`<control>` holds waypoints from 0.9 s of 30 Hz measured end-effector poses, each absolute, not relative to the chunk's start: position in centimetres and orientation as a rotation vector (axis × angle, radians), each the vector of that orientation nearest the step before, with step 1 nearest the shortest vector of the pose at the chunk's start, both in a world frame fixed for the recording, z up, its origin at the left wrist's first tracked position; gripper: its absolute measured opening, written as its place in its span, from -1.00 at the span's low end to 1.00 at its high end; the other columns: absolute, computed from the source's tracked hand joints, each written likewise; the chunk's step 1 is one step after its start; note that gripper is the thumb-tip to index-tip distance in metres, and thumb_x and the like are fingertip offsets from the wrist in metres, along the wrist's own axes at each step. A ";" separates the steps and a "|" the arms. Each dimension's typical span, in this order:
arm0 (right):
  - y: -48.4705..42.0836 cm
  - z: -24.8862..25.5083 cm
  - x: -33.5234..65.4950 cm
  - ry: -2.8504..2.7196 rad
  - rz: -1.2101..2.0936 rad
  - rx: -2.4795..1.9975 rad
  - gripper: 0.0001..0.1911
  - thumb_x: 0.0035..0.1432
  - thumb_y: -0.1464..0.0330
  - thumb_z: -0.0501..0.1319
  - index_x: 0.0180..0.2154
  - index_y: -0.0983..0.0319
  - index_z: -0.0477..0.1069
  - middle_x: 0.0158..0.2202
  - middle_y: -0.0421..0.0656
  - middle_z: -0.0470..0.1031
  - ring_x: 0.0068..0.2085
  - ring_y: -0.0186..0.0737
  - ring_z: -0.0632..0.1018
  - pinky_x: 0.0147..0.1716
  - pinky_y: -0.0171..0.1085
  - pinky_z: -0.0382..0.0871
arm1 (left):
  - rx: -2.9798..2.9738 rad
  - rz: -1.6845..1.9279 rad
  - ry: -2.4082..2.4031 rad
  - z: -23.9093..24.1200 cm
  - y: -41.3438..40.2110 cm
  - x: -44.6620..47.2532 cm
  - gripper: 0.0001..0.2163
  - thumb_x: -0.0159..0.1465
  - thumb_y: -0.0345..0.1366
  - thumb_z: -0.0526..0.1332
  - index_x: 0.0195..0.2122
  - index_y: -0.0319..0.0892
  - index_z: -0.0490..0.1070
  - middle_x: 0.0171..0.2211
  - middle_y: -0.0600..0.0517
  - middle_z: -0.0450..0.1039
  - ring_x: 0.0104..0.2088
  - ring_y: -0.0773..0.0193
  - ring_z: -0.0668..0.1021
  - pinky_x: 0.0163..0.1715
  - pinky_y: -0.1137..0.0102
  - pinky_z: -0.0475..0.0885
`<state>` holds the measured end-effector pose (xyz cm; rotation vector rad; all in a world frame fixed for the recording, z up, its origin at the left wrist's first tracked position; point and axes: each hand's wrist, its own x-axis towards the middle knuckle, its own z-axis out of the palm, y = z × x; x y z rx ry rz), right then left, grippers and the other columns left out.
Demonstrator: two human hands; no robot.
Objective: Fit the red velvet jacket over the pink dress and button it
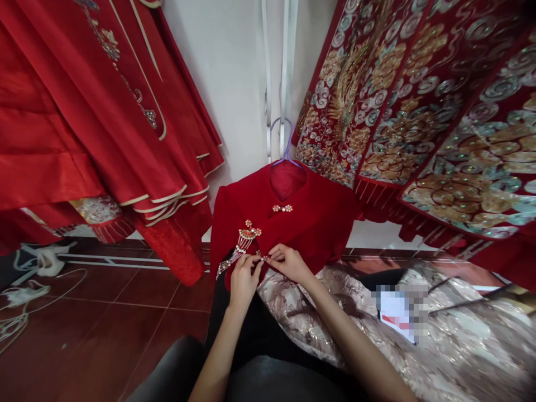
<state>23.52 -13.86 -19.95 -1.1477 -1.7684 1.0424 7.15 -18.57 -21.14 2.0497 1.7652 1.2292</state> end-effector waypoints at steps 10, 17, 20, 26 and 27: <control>-13.7 -20.3 23.4 -1.731 1.039 -1.134 -0.85 0.00 0.33 0.30 -0.35 0.25 0.45 -0.39 -0.14 0.57 -0.32 -0.24 0.59 -0.23 -0.27 0.48 | 1.770 1.397 1.601 -21.0 -18.3 7.5 -0.89 0.19 -0.24 0.24 -0.35 -0.17 0.42 -0.37 0.01 0.51 -0.34 0.28 0.57 -0.24 0.36 0.50; -13.8 -19.6 23.7 -1.750 1.074 -1.139 -0.81 -0.01 0.28 0.32 -0.36 0.26 0.46 -0.38 -0.12 0.58 -0.31 -0.21 0.60 -0.22 -0.25 0.47 | 1.611 1.441 1.562 -20.8 -18.7 8.1 -0.88 0.14 -0.24 0.29 -0.39 -0.17 0.42 -0.42 0.03 0.52 -0.37 0.28 0.58 -0.27 0.38 0.50; -13.8 -18.4 25.3 -1.825 1.260 -1.076 -0.70 -0.08 0.20 0.37 -0.35 0.28 0.46 -0.39 -0.11 0.58 -0.33 -0.20 0.59 -0.25 -0.24 0.46 | 1.436 1.476 1.453 -20.1 -17.9 8.0 -0.80 0.08 -0.21 0.35 -0.33 -0.20 0.46 -0.40 0.00 0.53 -0.37 0.27 0.57 -0.29 0.37 0.49; -14.3 -15.3 28.5 -1.956 1.670 -0.880 -0.59 -0.13 0.15 0.41 -0.33 0.30 0.44 -0.35 -0.12 0.57 -0.32 -0.25 0.57 -0.24 -0.24 0.42 | 0.755 1.609 1.002 -16.6 -15.0 8.2 -0.71 0.06 -0.18 0.37 -0.23 -0.23 0.54 -0.16 -0.10 0.56 -0.20 0.27 0.58 -0.06 0.31 0.41; -14.4 -15.1 28.7 -1.949 1.679 -0.877 -0.59 -0.13 0.14 0.41 -0.33 0.29 0.44 -0.35 -0.12 0.57 -0.31 -0.25 0.57 -0.22 -0.24 0.42 | 0.705 1.599 0.963 -16.1 -14.7 8.3 -0.71 0.05 -0.19 0.38 -0.23 -0.23 0.54 -0.13 -0.11 0.55 -0.20 0.29 0.58 -0.05 0.33 0.40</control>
